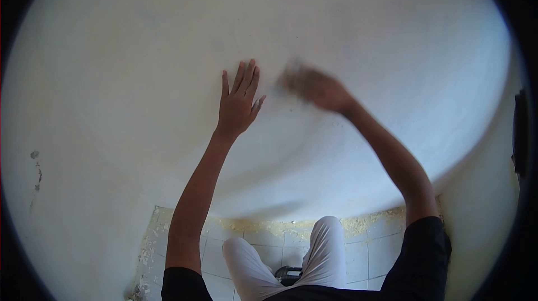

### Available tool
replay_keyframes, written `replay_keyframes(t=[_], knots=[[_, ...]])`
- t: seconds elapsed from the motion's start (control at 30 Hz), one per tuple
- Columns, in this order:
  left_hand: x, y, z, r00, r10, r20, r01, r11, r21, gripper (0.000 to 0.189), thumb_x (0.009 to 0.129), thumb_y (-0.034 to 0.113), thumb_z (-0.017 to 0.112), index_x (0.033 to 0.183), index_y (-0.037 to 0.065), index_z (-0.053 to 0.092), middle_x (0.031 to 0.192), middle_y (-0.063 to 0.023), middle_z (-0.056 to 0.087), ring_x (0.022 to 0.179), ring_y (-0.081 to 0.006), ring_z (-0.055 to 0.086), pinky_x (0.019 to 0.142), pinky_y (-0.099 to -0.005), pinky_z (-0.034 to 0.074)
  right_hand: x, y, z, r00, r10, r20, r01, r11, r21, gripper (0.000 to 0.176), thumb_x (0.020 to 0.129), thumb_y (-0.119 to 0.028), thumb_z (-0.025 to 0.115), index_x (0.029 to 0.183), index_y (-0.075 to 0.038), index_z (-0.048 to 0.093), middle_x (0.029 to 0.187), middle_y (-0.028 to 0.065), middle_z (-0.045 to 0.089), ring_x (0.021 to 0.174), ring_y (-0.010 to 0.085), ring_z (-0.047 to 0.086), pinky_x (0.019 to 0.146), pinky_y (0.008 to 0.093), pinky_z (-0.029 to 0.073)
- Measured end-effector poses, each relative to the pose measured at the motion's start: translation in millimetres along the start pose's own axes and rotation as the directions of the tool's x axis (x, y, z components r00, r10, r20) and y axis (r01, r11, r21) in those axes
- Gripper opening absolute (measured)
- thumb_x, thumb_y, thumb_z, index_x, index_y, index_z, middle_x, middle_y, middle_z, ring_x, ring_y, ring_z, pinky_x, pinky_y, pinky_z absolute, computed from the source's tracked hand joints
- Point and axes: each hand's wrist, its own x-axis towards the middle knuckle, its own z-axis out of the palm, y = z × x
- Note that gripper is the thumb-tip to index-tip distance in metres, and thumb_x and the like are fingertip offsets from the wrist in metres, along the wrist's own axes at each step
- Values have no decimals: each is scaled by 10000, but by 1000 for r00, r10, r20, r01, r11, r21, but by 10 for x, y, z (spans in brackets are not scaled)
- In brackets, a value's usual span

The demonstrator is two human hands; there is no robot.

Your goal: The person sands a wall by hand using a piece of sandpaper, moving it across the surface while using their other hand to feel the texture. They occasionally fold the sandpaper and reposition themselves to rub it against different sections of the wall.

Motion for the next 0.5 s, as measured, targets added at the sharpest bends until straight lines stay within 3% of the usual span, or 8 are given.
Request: replay_keyframes(t=[0.1, 0.13, 0.2, 0.27, 0.37, 0.4, 0.43, 0.5], knots=[[-53, -9, 111, 998, -11, 62, 12, 1000, -3, 670, 970, 299, 491, 1511, -8, 241, 1603, -156, 186, 1494, -313, 132, 1180, -588, 45, 668, 901, -625, 927, 269, -261, -321, 929, -184, 546, 869, 65, 495, 1369, -150, 540, 1421, 82, 524, 1345, 215, 461, 1154, 405, 332], [-69, 8, 162, 999, -27, 43, 28, 999, -20, 676, 967, 305, 494, 1510, -10, 243, 1600, -166, 189, 1492, -327, 132, 1173, -603, 43, 728, 960, -662, 927, 268, -263, -321, 929, -184, 546, 869, 65, 495, 1369, -150, 540, 1421, 82, 524, 1345, 215, 461, 1154, 405, 332], [-78, 22, 248, 999, -40, 11, 40, 998, -40, 682, 965, 311, 498, 1509, -13, 244, 1598, -176, 192, 1491, -341, 133, 1166, -618, 42, 853, 1026, -722, 789, 330, -519, -471, 867, -165, 553, 839, 70, 513, 1359, -116, 540, 1417, 92, 523, 1357, 271, 438, 1149, 445, 331], [-109, 80, 307, 994, -78, -82, 70, 993, -93, 678, 965, 308, 493, 1506, -20, 248, 1593, -187, 198, 1485, -368, 137, 1154, -641, 38, 625, 515, -413, 735, 446, -511, -589, 794, -154, 545, 839, 90, 468, 1360, -59, 524, 1419, 111, 518, 1339, 294, 460, 1144, 475, 332], [-116, 106, 417, 987, -96, -130, 83, 991, -102, 671, 958, 289, 508, 1501, -18, 263, 1592, -188, 203, 1481, -384, 141, 1150, -648, 35, -241, -486, 324, 865, 456, -211, -472, 881, -29, 582, 829, 88, 452, 1388, -67, 499, 1427, 111, 513, 1351, 281, 457, 1128, 506, 343], [-142, 134, 408, 987, -93, -130, 79, 991, -108, 671, 958, 289, 508, 1501, -18, 263, 1592, -188, 203, 1481, -384, 141, 1150, -648, 35, -613, -823, 413, 910, 392, -139, -381, 920, 95, 573, 833, 79, 464, 1381, -85, 511, 1434, 89, 511, 1348, 255, 465, 1125, 483, 352], [-168, 147, 398, 994, -67, -92, 58, 994, -97, 674, 946, 289, 532, 1493, -16, 284, 1590, -183, 214, 1481, -374, 152, 1151, -646, 44, -974, -1080, 513, 934, 354, 52, -358, 930, 81, 531, 851, 13, 519, 1370, -101, 522, 1447, 60, 501, 1349, 228, 465, 1113, 454, 373], [-257, 181, 382, 998, -40, -55, 34, 995, -96, 676, 934, 289, 555, 1485, -14, 306, 1587, -179, 224, 1480, -365, 163, 1152, -645, 53, -1231, -1196, 366, 945, 303, 119, -312, 948, 58, 511, 855, -75, 569, 1363, -103, 526, 1446, 40, 503, 1319, 220, 497, 1098, 427, 404]])
